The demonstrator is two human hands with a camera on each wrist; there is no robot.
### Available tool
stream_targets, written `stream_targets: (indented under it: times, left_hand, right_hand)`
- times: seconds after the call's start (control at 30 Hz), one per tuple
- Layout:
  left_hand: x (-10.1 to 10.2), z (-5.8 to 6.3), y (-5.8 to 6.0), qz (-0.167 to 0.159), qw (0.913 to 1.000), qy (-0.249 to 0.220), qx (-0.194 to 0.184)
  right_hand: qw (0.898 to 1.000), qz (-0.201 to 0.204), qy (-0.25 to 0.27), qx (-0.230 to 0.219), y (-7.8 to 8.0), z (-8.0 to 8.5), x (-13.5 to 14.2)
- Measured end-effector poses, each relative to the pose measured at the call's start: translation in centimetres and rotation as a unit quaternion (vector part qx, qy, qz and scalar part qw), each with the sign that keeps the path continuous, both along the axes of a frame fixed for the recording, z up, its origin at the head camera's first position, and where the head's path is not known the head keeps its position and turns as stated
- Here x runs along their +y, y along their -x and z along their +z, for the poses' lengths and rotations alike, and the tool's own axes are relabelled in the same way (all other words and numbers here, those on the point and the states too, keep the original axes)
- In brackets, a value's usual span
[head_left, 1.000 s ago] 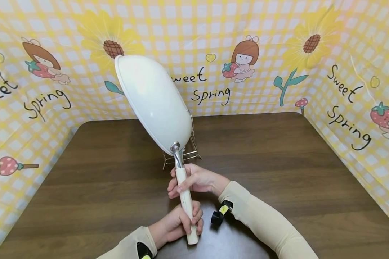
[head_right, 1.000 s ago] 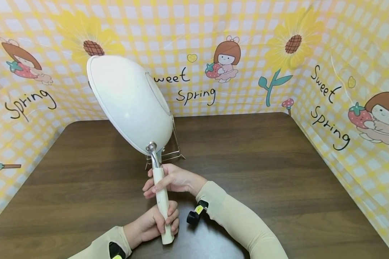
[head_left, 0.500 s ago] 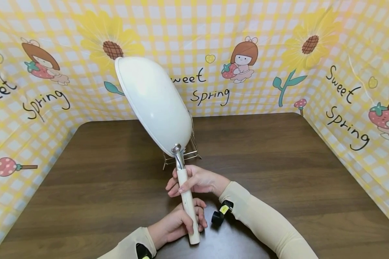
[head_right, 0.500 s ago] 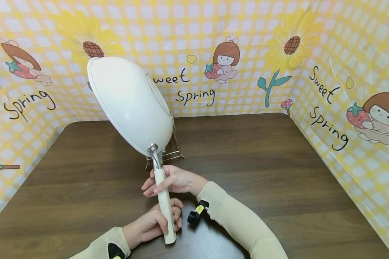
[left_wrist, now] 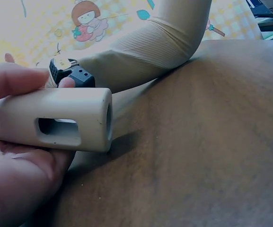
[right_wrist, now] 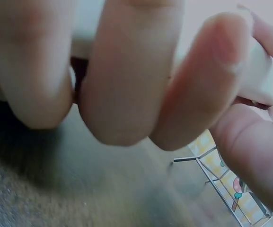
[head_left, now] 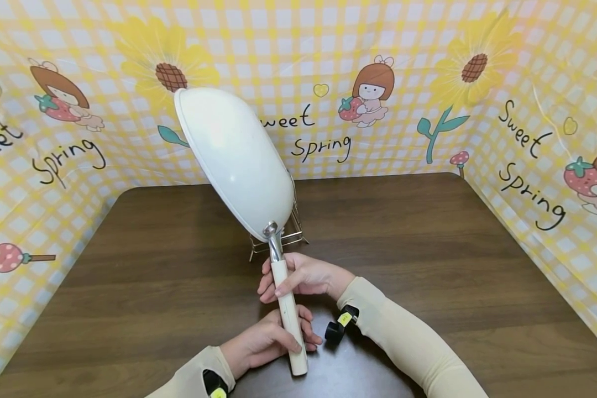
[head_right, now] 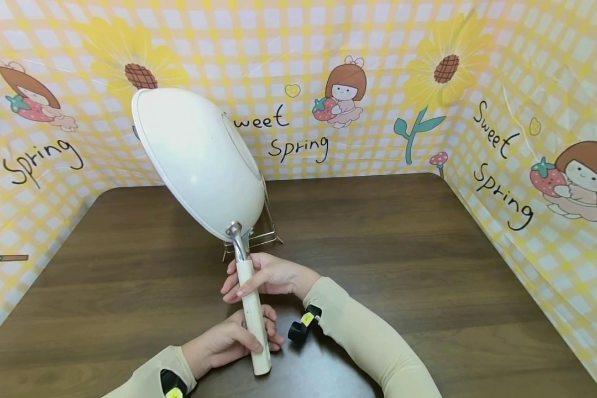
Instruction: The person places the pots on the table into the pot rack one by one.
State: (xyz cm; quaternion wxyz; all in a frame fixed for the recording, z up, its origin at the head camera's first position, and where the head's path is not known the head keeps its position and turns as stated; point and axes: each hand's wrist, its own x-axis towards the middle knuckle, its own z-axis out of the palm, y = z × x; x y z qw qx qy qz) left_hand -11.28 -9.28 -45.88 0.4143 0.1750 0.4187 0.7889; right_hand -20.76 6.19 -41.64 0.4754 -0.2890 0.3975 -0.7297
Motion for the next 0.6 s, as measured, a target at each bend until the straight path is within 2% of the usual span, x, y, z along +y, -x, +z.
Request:
stream_targets:
  times: [0.2, 0.6]
  left_hand:
    - [0.03, 0.34, 0.02, -0.006, 0.9995, -0.027, -0.015]
    - [-0.03, 0.53, 0.27, -0.003, 0.9996, -0.016, -0.024]
  right_hand:
    - [1.000, -0.007, 0.009, -0.010, 0.28, -0.03, 0.29]
    - [1.000, -0.004, 0.003, 0.006, 0.36, -0.05, 0.70]
